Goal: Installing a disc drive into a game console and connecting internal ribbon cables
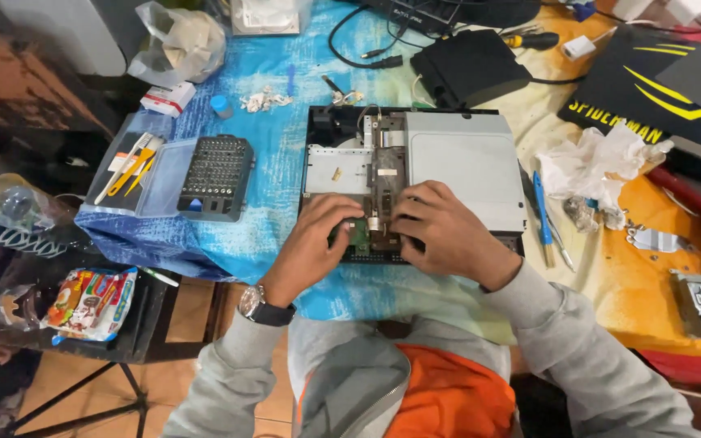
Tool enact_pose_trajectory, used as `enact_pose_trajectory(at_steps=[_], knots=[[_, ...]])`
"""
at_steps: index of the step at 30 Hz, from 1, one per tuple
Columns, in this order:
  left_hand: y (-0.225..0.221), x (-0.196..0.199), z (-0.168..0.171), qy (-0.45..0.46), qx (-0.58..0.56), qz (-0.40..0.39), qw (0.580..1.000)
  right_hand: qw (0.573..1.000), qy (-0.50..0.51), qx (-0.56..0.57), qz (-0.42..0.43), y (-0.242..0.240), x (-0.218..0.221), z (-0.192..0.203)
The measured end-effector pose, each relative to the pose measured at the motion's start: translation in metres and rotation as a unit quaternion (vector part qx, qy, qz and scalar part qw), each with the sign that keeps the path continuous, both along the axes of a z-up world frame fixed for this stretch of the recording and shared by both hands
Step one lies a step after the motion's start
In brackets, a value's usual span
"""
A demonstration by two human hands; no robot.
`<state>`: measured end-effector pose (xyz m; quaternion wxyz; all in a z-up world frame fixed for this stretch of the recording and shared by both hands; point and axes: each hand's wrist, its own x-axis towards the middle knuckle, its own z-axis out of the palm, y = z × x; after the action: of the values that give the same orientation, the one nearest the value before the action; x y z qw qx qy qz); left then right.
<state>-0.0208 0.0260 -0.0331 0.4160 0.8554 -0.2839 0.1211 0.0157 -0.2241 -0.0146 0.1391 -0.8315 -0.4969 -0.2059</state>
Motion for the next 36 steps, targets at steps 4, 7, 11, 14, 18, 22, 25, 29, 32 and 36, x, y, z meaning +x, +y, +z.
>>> enact_pose_trajectory(at_steps=[4,7,11,14,18,22,25,29,32,36], knots=[[0.000,-0.003,0.003,-0.017,-0.009,0.000,1.000,1.000,-0.010,0.002,0.027,-0.002,0.004,-0.002],[0.000,-0.007,0.007,-0.018,0.018,0.001,1.000,0.999,-0.021,0.007,0.040,-0.002,0.004,-0.004],[0.000,-0.009,0.006,-0.034,0.044,-0.005,0.998,0.999,-0.029,0.016,0.042,-0.002,0.006,-0.007],[-0.001,-0.009,0.007,-0.038,0.059,0.000,0.997,0.998,-0.039,0.019,0.047,-0.002,0.006,-0.007],[0.000,-0.007,0.004,-0.045,0.076,-0.005,0.996,0.997,-0.062,0.009,0.051,-0.001,0.005,-0.007],[-0.002,-0.004,-0.004,-0.049,0.081,0.004,0.995,0.995,-0.085,-0.009,0.052,0.000,0.009,-0.009],[-0.003,-0.005,0.003,-0.023,0.057,0.009,0.998,0.992,-0.107,-0.027,0.054,0.002,0.010,-0.007],[-0.009,-0.003,0.011,-0.004,0.050,-0.007,0.999,0.995,-0.084,0.000,0.046,0.002,0.008,-0.008],[-0.012,0.004,0.003,-0.021,0.046,-0.004,0.999,0.998,-0.037,0.031,0.028,0.003,0.010,-0.006],[-0.015,0.005,0.001,-0.005,-0.001,-0.004,1.000,0.997,0.040,0.070,0.010,0.001,0.014,-0.012]])
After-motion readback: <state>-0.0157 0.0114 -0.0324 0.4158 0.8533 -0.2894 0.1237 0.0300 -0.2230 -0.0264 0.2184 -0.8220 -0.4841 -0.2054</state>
